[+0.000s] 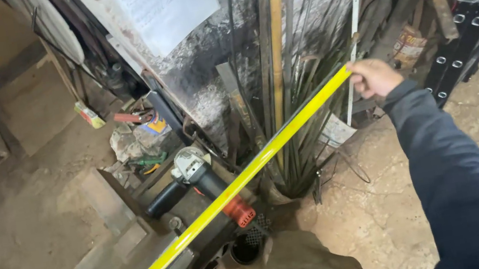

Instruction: The recorder measures and marks a long metal rod held in a vice, then uses an angle grinder and a hacksaw to cut it.

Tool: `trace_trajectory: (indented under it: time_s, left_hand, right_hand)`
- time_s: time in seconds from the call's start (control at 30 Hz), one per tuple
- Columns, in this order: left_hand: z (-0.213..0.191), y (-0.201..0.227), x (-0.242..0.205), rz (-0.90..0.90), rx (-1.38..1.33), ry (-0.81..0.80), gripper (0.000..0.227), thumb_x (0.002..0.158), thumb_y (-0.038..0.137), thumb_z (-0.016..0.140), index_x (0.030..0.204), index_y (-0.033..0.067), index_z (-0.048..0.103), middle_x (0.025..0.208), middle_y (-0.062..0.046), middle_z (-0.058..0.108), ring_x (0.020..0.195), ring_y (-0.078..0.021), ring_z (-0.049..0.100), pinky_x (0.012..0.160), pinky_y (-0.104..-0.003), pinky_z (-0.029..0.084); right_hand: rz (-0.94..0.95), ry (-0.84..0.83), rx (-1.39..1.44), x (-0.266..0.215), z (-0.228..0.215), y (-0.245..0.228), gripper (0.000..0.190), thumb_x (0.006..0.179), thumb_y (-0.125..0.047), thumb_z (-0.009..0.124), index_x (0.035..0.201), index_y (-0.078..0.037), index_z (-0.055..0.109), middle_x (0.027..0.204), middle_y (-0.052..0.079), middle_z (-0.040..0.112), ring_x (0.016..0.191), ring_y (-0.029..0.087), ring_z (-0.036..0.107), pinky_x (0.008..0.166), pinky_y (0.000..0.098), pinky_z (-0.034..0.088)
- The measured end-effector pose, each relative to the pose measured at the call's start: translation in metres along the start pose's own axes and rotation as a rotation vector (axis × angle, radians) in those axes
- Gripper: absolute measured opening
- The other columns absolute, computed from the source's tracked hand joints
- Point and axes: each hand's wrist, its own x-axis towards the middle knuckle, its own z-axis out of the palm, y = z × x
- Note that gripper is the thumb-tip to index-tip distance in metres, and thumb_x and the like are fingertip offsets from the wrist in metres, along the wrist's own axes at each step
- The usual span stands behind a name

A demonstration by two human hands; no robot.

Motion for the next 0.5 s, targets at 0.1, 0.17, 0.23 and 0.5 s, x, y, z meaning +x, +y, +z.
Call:
trace_trajectory:
  time_s: [0.1, 0.17, 0.23, 0.5]
  left_hand:
    - [-0.126, 0.233, -0.156, 0.239, 0.501, 0.143, 0.090, 0.065, 0.032, 0.084, 0.148, 0.0374, 0.049, 0.138, -0.001, 0.058, 0.109, -0.0263, 0.067, 0.088, -0.041, 0.059]
    - [-0.137, 0.250, -0.162, 0.185, 0.535, 0.108, 0.077, 0.074, 0.034, 0.080, 0.144, 0.0361, 0.049, 0.129, 0.002, 0.059, 0.114, -0.0244, 0.064, 0.089, -0.038, 0.060]
    - [-0.139, 0.244, -0.162, 0.294, 0.428, 0.207, 0.075, 0.068, 0.030, 0.079, 0.139, 0.0293, 0.053, 0.123, -0.003, 0.061, 0.108, -0.0282, 0.065, 0.084, -0.041, 0.059]
    - [-0.159, 0.236, -0.185, 0.368, 0.354, 0.305, 0.056, 0.072, 0.022, 0.075, 0.126, 0.0192, 0.061, 0.102, -0.006, 0.067, 0.093, -0.0310, 0.067, 0.070, -0.043, 0.058]
  right_hand:
    - [-0.117, 0.197, -0.137, 0.020, 0.000, 0.000, 0.022, 0.101, -0.032, 0.062, 0.099, -0.010, 0.065, 0.068, -0.007, 0.051, 0.050, 0.004, 0.046, 0.042, 0.0226, 0.031]
    - [-0.250, 0.327, -0.268, 0.025, 0.012, 0.001, 0.026, 0.100, -0.036, 0.068, 0.100, -0.010, 0.069, 0.068, -0.006, 0.052, 0.051, 0.005, 0.047, 0.043, 0.0231, 0.034]
    - [-0.315, 0.356, -0.316, 0.018, 0.022, 0.005, 0.029, 0.100, -0.037, 0.070, 0.102, -0.009, 0.072, 0.068, -0.005, 0.055, 0.052, 0.005, 0.048, 0.044, 0.0238, 0.035]
    - [-0.529, 0.484, -0.324, 0.002, 0.022, 0.066, 0.036, 0.115, -0.040, 0.068, 0.106, -0.005, 0.072, 0.076, -0.003, 0.060, 0.062, 0.007, 0.054, 0.056, 0.0262, 0.044]
